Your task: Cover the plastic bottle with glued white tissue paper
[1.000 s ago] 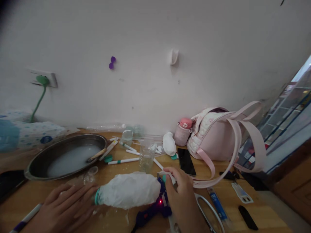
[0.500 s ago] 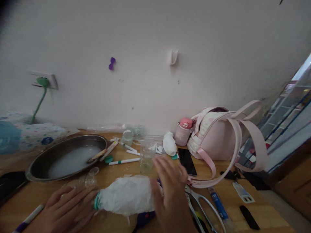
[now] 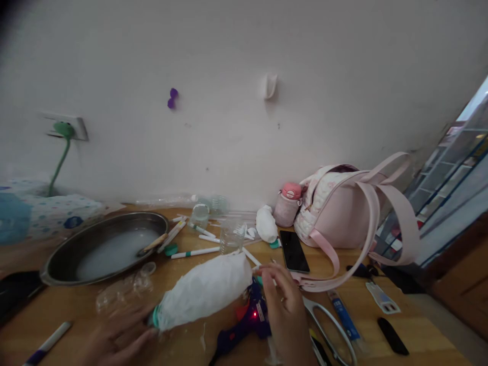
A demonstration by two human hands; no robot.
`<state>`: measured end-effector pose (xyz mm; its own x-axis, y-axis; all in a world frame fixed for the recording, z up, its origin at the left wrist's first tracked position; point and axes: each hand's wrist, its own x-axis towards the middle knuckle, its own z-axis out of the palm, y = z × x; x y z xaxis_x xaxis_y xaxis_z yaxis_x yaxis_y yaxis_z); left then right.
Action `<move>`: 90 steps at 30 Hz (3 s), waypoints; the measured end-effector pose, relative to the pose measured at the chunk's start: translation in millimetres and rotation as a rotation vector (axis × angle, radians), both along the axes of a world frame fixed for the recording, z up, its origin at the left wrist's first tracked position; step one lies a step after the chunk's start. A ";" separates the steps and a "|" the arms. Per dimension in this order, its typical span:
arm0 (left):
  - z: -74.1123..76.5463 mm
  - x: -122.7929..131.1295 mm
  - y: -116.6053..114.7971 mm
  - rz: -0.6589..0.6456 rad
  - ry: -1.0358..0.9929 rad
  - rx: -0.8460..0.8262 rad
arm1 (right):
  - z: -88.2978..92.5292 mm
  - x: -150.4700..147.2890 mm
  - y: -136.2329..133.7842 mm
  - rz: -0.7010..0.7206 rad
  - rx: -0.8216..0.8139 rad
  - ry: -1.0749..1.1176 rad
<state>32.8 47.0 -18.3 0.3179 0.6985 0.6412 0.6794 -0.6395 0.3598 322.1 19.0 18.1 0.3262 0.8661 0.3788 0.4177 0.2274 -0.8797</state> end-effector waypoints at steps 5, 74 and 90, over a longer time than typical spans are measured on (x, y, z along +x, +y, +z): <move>0.9 4.6 -0.3 -0.079 -0.003 -0.015 | -6.4 0.0 -5.6 0.014 -0.086 0.055; -27.5 5.5 -1.2 -0.125 -0.631 -1.147 | -33.5 -7.7 -3.2 -0.029 -0.281 0.329; -15.3 9.7 1.4 -0.149 -0.524 -1.341 | -37.7 -4.8 -3.1 0.058 -0.288 0.155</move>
